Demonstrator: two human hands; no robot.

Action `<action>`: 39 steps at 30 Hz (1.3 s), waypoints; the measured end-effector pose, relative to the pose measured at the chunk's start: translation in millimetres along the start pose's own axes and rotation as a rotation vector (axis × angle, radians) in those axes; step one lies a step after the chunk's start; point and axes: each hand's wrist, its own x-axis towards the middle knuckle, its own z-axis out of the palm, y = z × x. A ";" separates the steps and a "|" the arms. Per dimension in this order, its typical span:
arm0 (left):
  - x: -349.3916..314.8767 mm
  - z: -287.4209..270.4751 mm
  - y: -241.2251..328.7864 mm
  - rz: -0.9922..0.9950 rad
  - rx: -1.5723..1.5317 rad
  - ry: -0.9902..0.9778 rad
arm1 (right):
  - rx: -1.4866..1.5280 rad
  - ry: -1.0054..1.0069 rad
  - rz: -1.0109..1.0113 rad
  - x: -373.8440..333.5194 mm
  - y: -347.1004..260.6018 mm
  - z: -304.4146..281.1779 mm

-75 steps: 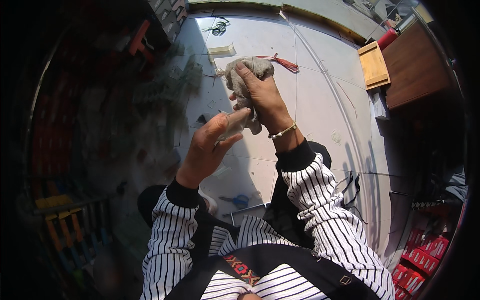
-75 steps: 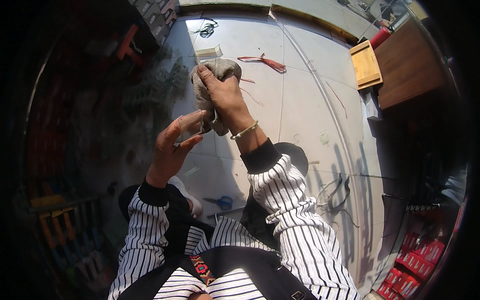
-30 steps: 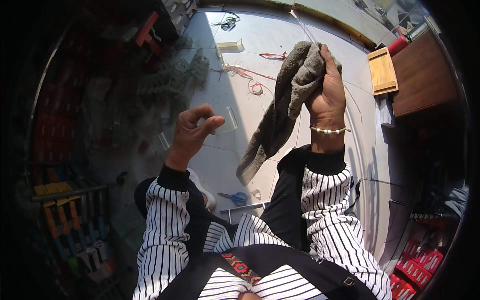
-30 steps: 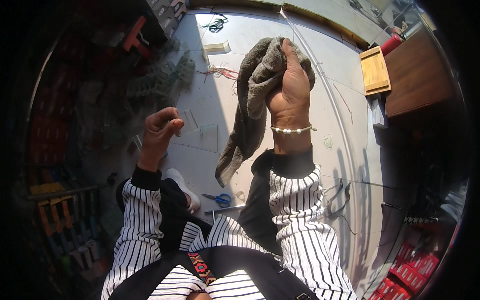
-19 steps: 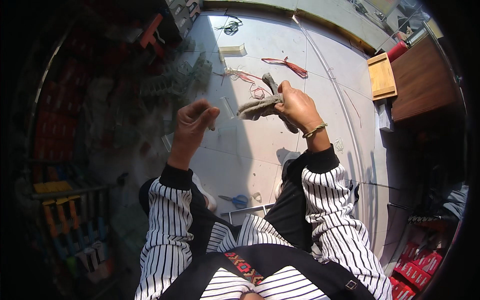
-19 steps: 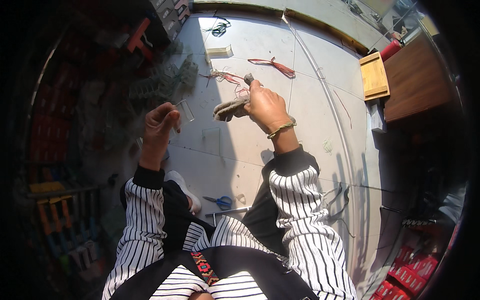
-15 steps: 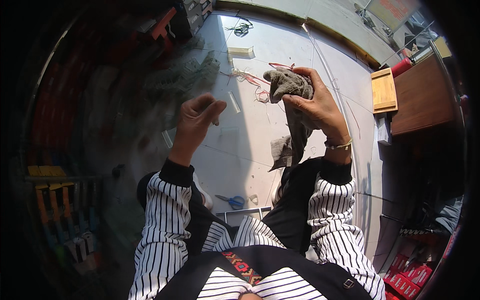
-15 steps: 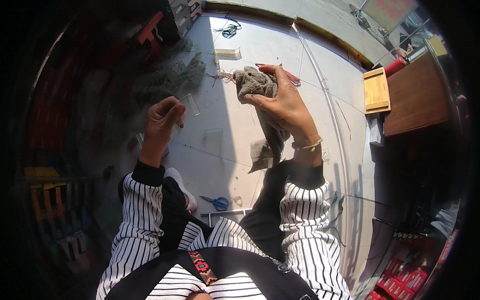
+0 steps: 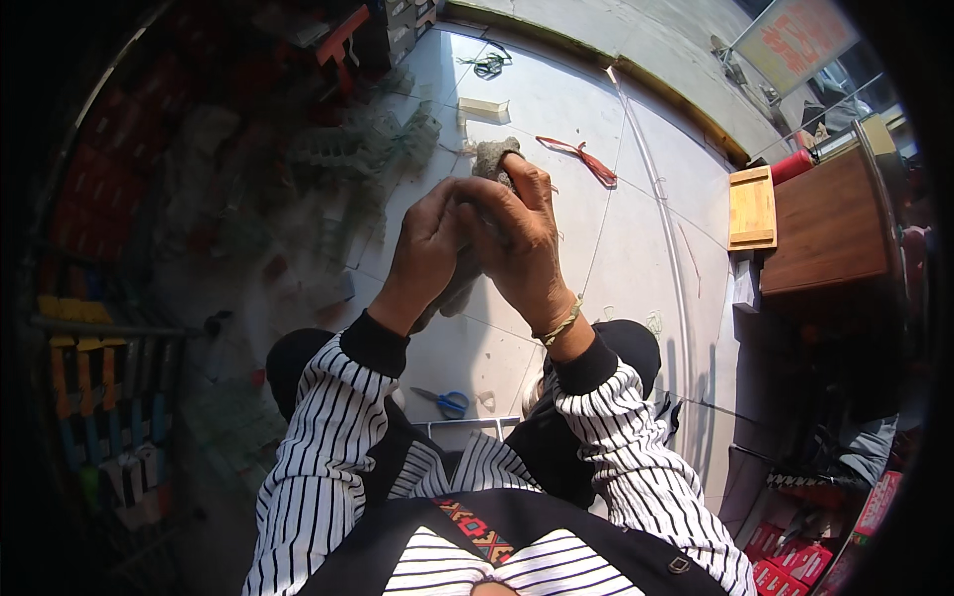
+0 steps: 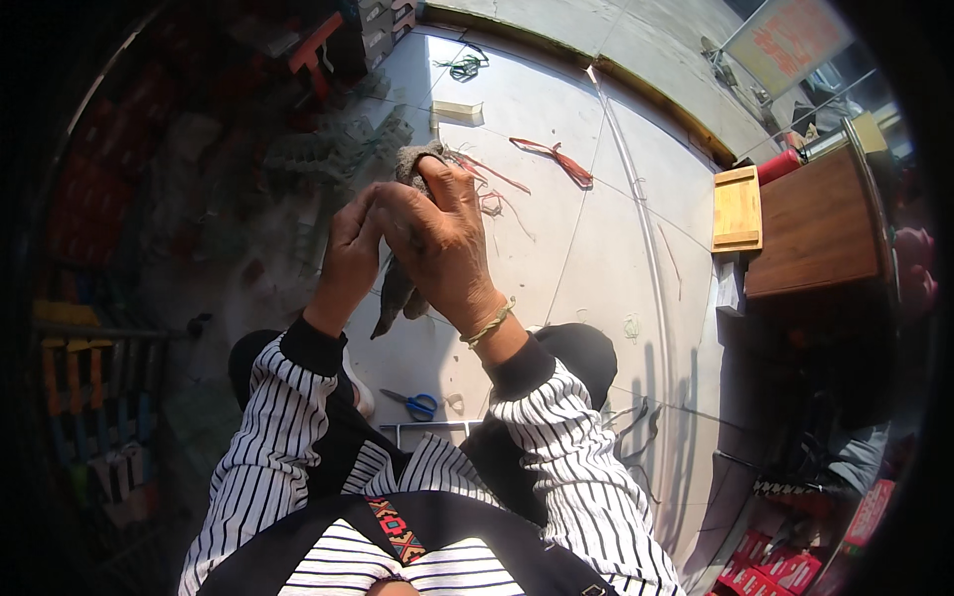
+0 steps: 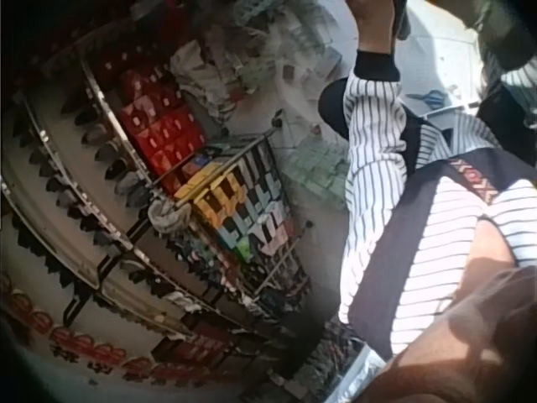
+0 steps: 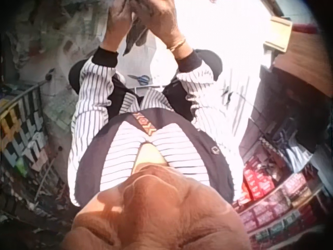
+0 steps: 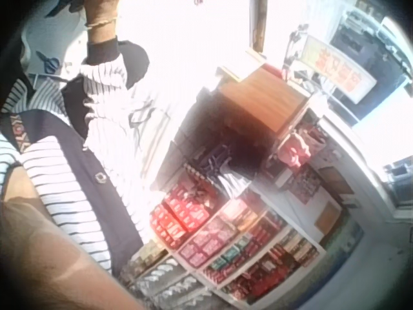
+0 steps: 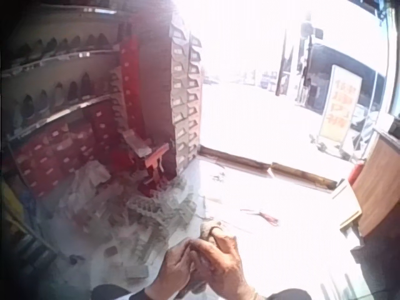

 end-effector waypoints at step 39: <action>-20.8 37.5 -28.1 -0.305 -0.571 0.160 | 0.346 -0.178 0.772 5.6 68.5 17.4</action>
